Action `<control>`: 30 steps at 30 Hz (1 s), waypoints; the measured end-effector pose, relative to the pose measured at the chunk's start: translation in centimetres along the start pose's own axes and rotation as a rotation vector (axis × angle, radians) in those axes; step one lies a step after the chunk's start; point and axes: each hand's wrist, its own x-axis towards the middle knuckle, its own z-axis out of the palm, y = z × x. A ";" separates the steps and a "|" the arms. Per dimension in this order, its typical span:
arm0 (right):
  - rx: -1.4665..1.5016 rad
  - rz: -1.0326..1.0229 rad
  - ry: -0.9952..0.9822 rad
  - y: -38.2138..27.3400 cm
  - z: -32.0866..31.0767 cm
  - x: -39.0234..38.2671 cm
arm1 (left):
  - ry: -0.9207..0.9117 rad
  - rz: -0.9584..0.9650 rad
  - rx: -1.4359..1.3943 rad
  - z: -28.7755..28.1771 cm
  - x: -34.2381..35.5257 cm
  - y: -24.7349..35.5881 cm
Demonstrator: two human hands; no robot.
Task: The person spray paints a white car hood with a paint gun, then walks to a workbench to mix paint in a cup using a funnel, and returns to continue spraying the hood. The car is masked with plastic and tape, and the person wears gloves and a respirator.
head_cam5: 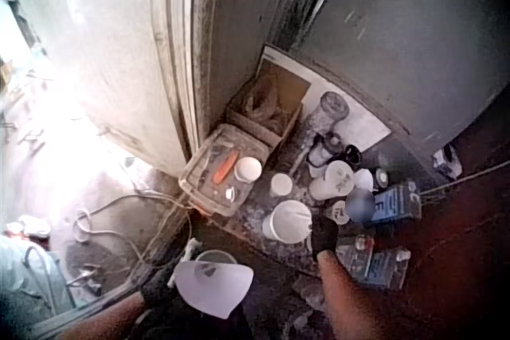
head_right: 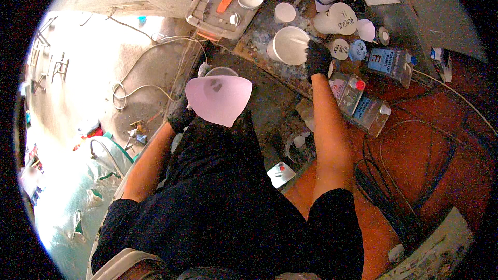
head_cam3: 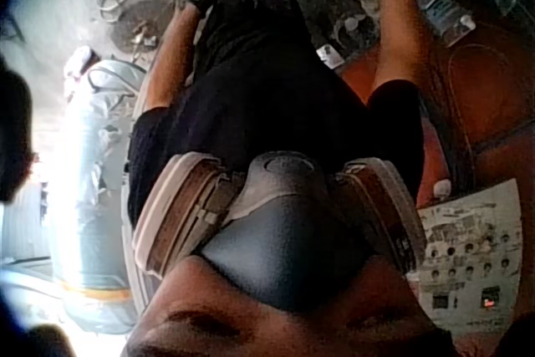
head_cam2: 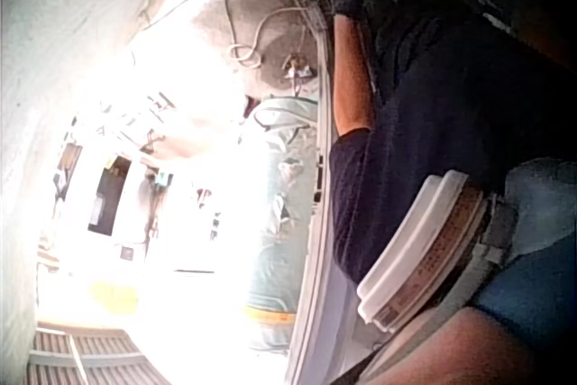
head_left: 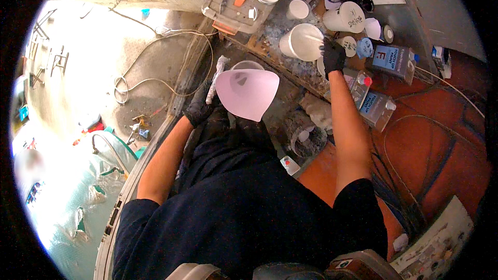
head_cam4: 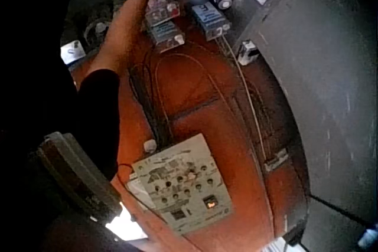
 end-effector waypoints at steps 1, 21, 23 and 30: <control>-0.370 -0.132 0.061 -1.8 -1.1 -1.2 | -0.006 -0.011 -0.010 0.1 0.3 1.1; 0.510 0.690 0.291 5.6 5.6 -4.0 | 0.003 0.094 0.097 1.0 -0.1 -0.2; 0.678 0.722 0.328 8.0 5.5 -3.0 | -0.007 0.071 0.085 1.2 0.2 0.4; -0.474 -0.155 0.514 16.4 5.3 -0.9 | 0.038 0.066 0.054 1.4 -0.1 -0.6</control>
